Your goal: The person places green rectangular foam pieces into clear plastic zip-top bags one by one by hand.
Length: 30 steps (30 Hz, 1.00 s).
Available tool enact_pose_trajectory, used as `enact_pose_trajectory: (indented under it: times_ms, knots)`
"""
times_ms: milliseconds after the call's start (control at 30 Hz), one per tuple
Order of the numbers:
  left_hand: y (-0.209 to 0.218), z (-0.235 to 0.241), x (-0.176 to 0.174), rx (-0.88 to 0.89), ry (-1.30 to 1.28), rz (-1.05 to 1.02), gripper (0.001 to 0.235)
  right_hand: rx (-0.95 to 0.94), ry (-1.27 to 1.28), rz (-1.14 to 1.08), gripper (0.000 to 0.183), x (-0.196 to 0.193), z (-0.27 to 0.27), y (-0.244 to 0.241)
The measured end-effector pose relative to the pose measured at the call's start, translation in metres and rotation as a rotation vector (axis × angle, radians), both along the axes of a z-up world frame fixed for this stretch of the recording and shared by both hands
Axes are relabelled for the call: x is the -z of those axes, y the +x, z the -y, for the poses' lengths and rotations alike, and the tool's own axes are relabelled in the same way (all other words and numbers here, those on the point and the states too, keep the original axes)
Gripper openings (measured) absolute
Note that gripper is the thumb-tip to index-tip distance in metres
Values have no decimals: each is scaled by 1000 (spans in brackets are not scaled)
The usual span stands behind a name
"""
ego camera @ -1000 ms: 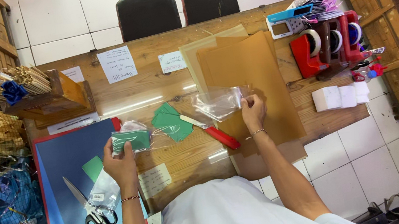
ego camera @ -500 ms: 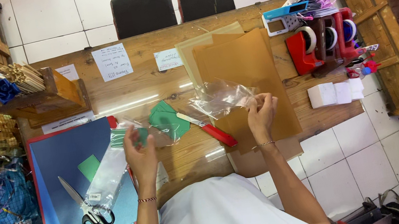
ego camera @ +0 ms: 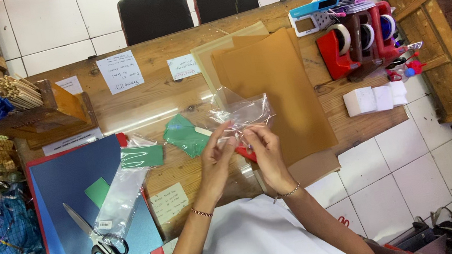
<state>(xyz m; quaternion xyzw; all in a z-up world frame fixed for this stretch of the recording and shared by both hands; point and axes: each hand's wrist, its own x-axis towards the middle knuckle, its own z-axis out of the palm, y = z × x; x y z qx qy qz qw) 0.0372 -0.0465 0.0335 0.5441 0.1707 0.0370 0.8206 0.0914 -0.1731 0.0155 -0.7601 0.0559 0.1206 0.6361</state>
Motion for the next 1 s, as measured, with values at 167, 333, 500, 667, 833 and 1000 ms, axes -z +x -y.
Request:
enact_pose_trajectory:
  times_ms: [167, 333, 500, 667, 833, 1000]
  knots:
    - [-16, -35, 23, -337, 137, -193, 26, -153, 66, -88, 23, 34, -8, 13]
    - [-29, -66, 34, -524, 75, -179, 28, -634, -662, 230, 64, 137, 9, 34]
    - [-35, -75, 51, -651, -10, -110, 28, -594, -796, 253, 40, 146, 18, 23]
    - [-27, -74, 48, -651, -37, -101, 29, -525, -821, 288, 39, 132, 11, 21]
    - [-14, -73, 43, -626, -7, -76, 32, -616, -868, 472, 34, 155, -30, 29]
    - [-10, -72, 29, -593, 20, -30, 36, -657, -995, 500, 54, 137, -56, 23]
